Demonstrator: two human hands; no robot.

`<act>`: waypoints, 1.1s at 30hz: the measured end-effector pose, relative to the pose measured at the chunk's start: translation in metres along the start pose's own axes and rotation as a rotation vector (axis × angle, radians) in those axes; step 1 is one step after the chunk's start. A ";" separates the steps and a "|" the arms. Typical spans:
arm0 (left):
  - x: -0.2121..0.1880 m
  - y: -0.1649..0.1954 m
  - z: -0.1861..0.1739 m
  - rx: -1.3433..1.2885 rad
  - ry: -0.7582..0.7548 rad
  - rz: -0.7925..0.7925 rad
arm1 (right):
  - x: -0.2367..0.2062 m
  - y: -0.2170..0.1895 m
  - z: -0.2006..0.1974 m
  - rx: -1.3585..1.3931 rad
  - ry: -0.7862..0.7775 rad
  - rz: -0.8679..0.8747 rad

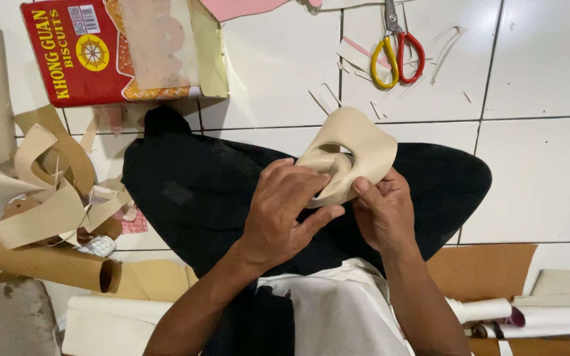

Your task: The person sits on the floor and repeatedly flexes, folds, and squeezes a beige foam sheet with both hands, working it into a curved cupped shape over their lap. They turn the piece over and press the edges to soften and form it, with scissors and cut foam scraps lying on the floor nearby.

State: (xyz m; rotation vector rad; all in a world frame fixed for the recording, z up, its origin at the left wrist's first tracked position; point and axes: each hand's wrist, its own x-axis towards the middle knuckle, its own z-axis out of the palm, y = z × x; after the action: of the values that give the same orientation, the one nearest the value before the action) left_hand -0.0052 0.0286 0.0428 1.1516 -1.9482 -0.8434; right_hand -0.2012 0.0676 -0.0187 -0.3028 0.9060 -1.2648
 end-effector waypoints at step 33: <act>-0.055 -0.112 0.057 -1.381 -0.298 -0.468 | 0.003 -0.031 0.025 0.049 -0.209 0.146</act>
State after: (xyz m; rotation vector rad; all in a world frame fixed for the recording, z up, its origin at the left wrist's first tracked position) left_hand 0.0158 0.0447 -0.0918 0.5668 -0.7765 -2.1815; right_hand -0.2045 0.0481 0.0156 -0.3178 0.7045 -1.0971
